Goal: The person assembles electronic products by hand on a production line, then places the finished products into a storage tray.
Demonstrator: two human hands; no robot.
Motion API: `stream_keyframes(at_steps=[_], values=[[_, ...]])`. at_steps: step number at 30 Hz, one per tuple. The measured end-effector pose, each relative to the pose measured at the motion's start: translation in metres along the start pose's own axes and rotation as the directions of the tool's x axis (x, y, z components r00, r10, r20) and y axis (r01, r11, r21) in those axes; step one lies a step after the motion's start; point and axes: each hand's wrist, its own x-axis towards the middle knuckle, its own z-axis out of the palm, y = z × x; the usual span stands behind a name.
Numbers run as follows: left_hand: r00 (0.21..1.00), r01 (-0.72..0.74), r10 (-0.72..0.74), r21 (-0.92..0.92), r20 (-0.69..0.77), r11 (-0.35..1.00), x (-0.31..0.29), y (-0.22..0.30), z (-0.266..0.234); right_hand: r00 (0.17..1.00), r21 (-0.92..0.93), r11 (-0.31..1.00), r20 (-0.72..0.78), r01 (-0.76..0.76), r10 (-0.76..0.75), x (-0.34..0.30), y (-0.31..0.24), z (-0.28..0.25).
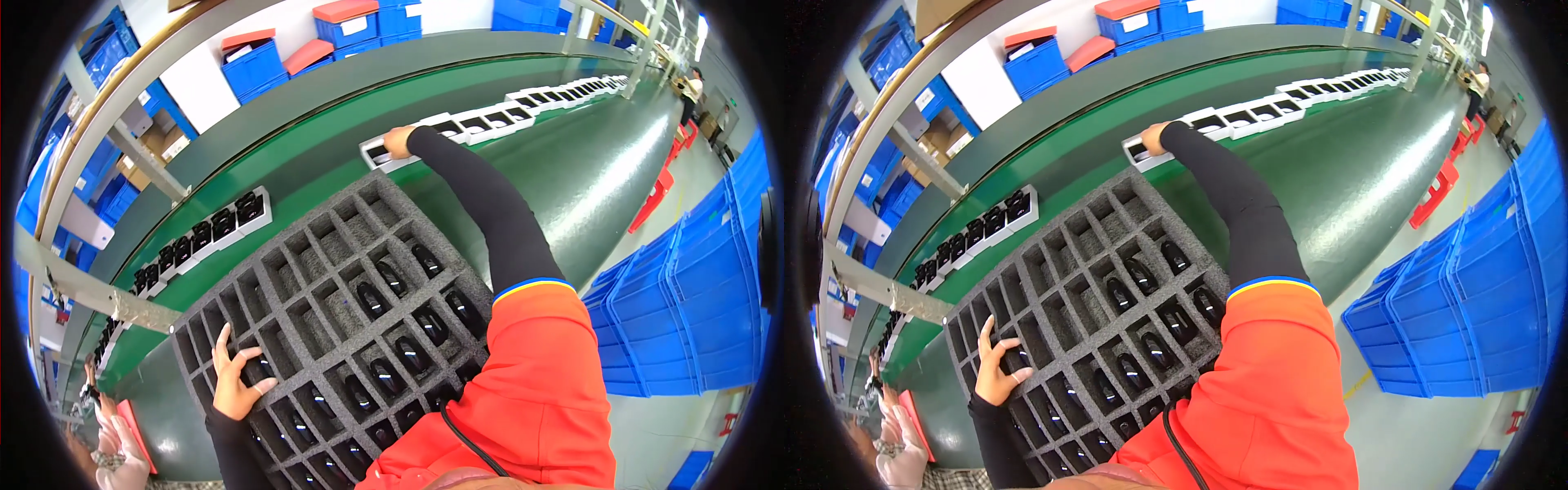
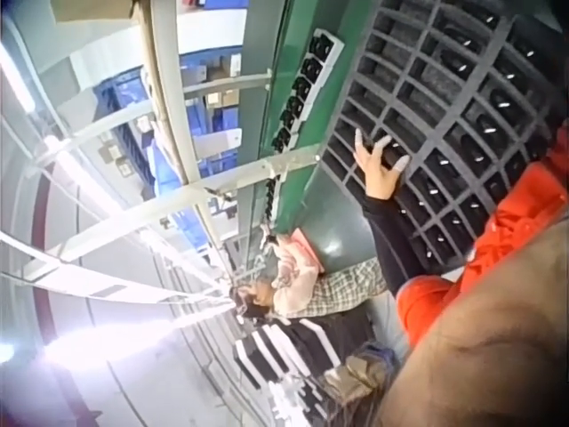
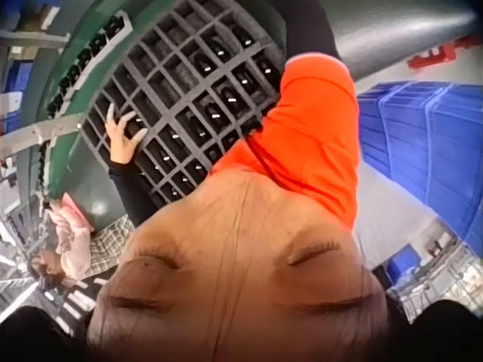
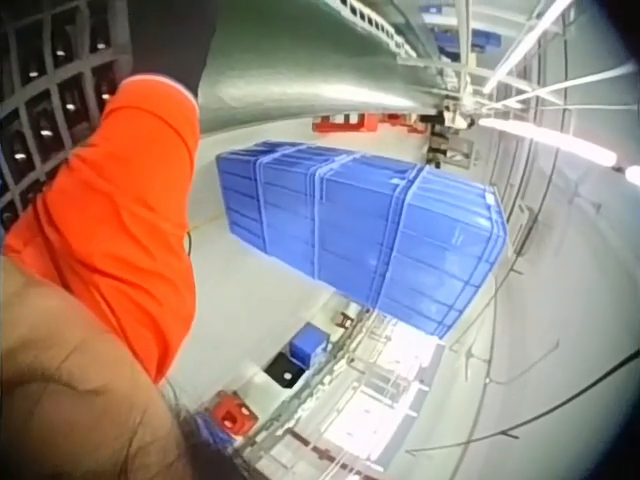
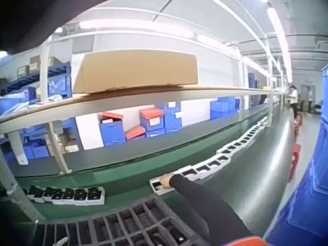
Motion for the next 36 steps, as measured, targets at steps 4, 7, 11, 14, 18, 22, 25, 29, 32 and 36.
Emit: stream_keyframes(at_steps=[4, 7, 11, 14, 18, 22, 25, 29, 32, 36], values=[[0.987, -0.019, -0.022, -0.248, -0.160, 0.969, 0.004, 0.001, 0.001, 0.994, -0.069, 0.992, 0.021, -0.107, 0.109, -0.008, 0.031, 0.005], [0.959, -0.102, -0.009, -0.376, -0.283, 0.921, 0.005, -0.003, 0.002, 0.973, -0.058, 0.971, -0.048, -0.230, 0.228, -0.015, 0.063, 0.018], [0.941, -0.163, -0.160, -0.812, -0.299, 0.561, 0.015, 0.028, 0.000, 0.921, -0.076, 0.936, -0.220, -0.344, 0.321, -0.034, 0.087, 0.022], [0.943, -0.132, -0.214, -0.876, -0.255, 0.464, 0.056, 0.052, 0.010, 0.892, 0.079, 0.980, -0.408, -0.180, 0.197, -0.043, 0.069, -0.003], [0.930, -0.134, -0.305, -0.962, -0.204, 0.238, 0.121, 0.082, 0.023, 0.860, 0.553, 0.711, -0.490, 0.435, -0.144, -0.061, -0.068, -0.072], [0.931, -0.279, -0.210, -0.953, -0.298, 0.113, 0.167, 0.105, 0.041, 0.828, 0.826, 0.191, -0.456, 0.530, -0.326, -0.085, -0.150, -0.074], [0.946, -0.282, -0.092, -0.931, -0.310, 0.231, 0.180, 0.130, 0.052, 0.886, 0.884, 0.107, -0.438, 0.455, -0.150, -0.087, -0.128, -0.057], [0.955, -0.252, -0.059, -0.896, -0.292, 0.366, 0.182, 0.120, 0.072, 0.622, 0.389, 0.723, -0.779, 0.572, -0.073, -0.093, -0.135, -0.048], [0.934, -0.214, -0.149, -0.842, -0.325, 0.495, 0.169, 0.101, 0.060, 0.358, 0.107, 0.631, -0.889, 0.769, -0.285, -0.076, -0.160, -0.046], [0.945, -0.244, -0.059, -0.816, -0.321, 0.524, 0.181, 0.100, 0.067, 0.568, 0.520, 0.259, -0.806, 0.814, -0.166, -0.090, -0.136, -0.050]])
